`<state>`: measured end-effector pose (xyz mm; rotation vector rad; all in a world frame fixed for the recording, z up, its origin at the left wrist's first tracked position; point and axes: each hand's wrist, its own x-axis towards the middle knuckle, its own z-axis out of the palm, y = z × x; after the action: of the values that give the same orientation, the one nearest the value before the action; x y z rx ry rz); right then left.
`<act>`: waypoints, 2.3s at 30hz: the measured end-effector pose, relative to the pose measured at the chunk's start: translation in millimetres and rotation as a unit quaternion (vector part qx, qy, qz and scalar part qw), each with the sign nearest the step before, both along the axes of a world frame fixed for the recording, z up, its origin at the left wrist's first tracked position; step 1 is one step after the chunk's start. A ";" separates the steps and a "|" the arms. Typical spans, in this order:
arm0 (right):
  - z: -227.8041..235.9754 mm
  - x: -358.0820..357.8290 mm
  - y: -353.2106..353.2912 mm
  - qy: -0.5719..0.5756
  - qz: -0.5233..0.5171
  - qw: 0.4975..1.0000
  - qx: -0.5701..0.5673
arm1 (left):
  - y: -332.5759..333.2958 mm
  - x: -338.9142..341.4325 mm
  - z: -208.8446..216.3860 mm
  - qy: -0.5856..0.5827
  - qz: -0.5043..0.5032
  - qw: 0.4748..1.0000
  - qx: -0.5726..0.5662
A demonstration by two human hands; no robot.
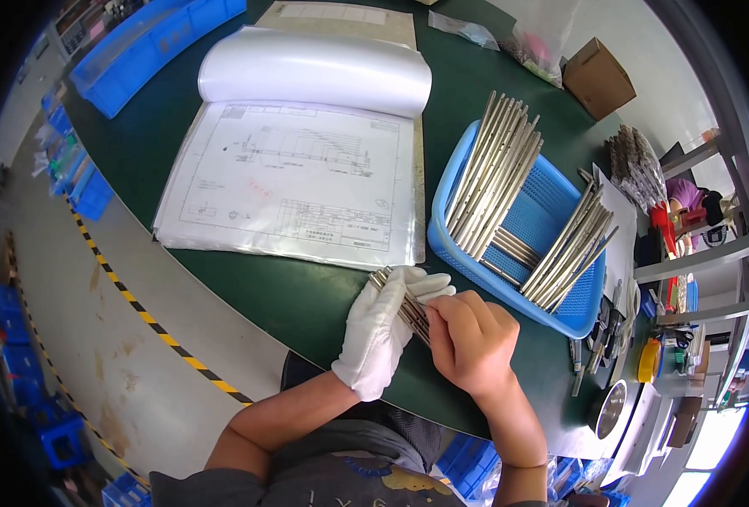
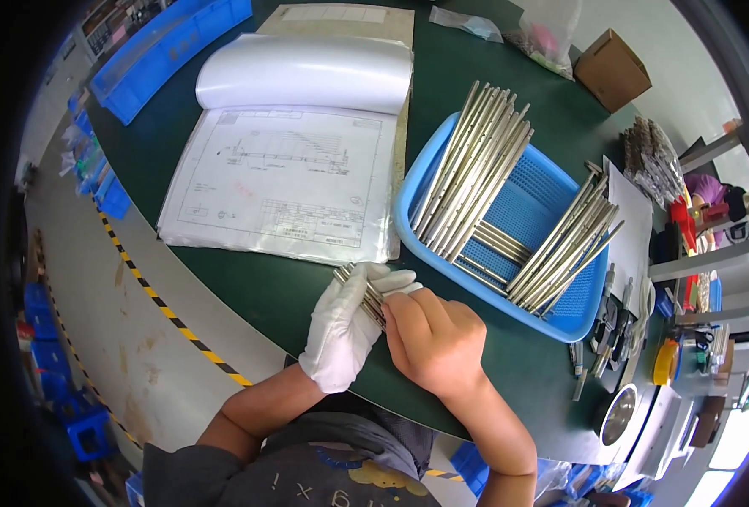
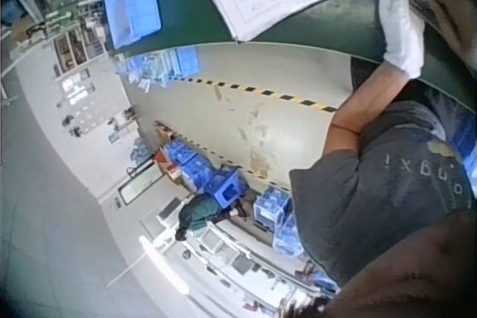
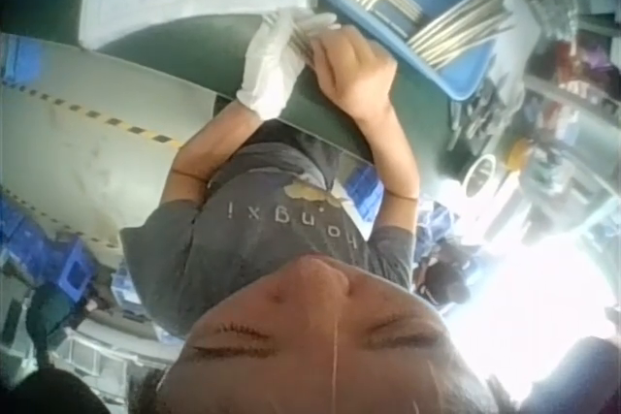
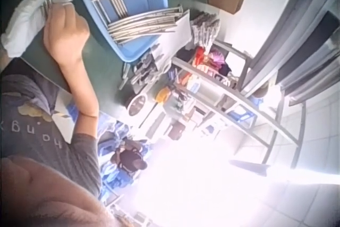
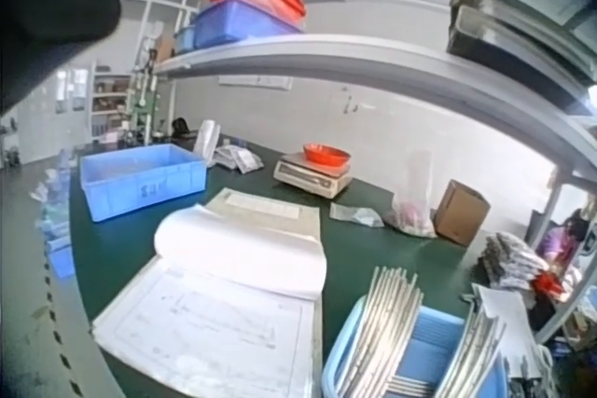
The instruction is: The recorder is counting, inspecting, and grouping thin metal rods at a workstation.
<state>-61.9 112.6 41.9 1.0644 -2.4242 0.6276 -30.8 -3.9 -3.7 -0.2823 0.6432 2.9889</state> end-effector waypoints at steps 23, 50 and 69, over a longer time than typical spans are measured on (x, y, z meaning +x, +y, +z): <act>-1.4 -13.7 -1.2 -0.028 0.044 0.999 -0.011 | 0.5 -1.8 2.8 -0.050 0.002 0.999 -0.009; 2.8 -1.7 -7.7 -0.056 0.031 0.998 0.017 | -2.5 0.6 4.7 -0.039 -0.009 0.999 -0.019; -18.5 0.9 -31.7 0.013 0.016 0.998 -0.052 | 14.3 -39.3 -47.9 0.303 0.183 0.933 -0.064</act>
<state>-61.0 80.9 23.5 1.0637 -2.3301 0.7370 -70.1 10.4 -51.5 0.6145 0.9208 3.3965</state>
